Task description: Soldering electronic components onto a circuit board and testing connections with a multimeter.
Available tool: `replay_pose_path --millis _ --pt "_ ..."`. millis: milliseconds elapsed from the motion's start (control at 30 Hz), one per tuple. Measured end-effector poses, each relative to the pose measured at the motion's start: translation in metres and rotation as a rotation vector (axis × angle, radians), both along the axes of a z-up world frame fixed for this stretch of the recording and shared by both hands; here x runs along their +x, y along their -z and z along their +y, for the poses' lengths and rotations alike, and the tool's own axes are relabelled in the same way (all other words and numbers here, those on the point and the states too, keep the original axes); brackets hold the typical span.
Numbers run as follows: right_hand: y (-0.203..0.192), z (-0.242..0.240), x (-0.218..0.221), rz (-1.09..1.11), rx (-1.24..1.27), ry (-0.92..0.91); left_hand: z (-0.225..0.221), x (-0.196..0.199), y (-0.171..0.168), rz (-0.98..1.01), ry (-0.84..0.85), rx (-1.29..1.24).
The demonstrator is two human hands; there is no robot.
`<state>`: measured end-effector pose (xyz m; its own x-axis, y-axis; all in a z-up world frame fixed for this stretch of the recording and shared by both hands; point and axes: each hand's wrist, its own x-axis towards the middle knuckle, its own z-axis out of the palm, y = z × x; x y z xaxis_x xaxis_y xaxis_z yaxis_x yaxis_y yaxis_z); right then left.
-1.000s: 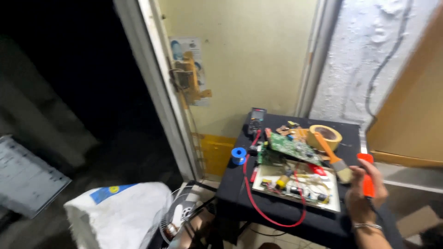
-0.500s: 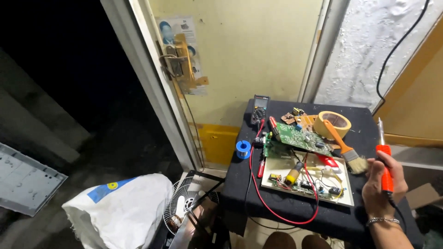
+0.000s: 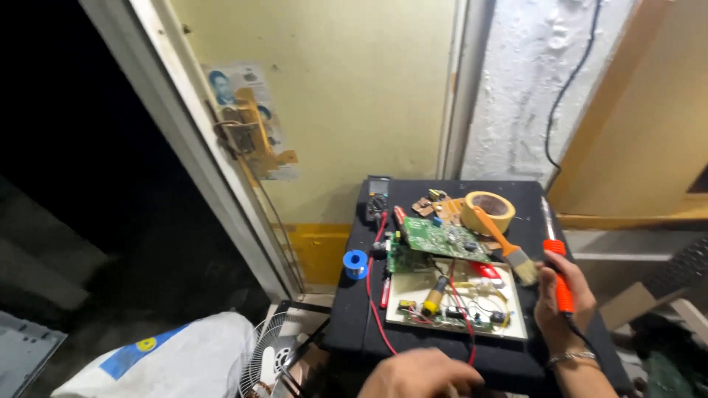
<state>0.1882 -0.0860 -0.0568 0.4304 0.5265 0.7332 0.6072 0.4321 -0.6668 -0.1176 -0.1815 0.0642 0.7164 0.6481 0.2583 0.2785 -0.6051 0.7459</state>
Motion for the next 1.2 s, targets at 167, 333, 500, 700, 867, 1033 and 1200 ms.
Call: replay_pose_path --millis 167,333,500,700,867,1033,1200 --pt "0.001 0.007 0.003 -0.029 0.034 0.016 0.014 0.016 0.055 -0.149 -0.241 0.057" --pt "-0.011 0.001 -0.003 -0.018 -0.020 -0.034 0.008 0.024 0.063 -0.217 -0.437 0.119" --pt "-0.023 -0.004 -0.004 -0.089 0.013 -0.139 0.038 0.047 0.071 -0.048 -0.637 0.218" --pt "-0.014 0.012 -0.002 -0.082 0.083 -0.158 0.081 0.086 0.075 0.239 -0.736 0.287" --pt "-0.005 0.015 0.000 -0.044 0.035 -0.162 0.118 0.092 0.111 0.380 -0.751 0.394" --pt "-0.007 0.014 0.001 -0.041 0.021 -0.158 0.123 0.080 0.105 0.357 -0.749 0.377" --pt "-0.004 0.016 0.001 -0.069 -0.011 -0.150 0.135 0.071 0.113 0.347 -0.667 0.258"
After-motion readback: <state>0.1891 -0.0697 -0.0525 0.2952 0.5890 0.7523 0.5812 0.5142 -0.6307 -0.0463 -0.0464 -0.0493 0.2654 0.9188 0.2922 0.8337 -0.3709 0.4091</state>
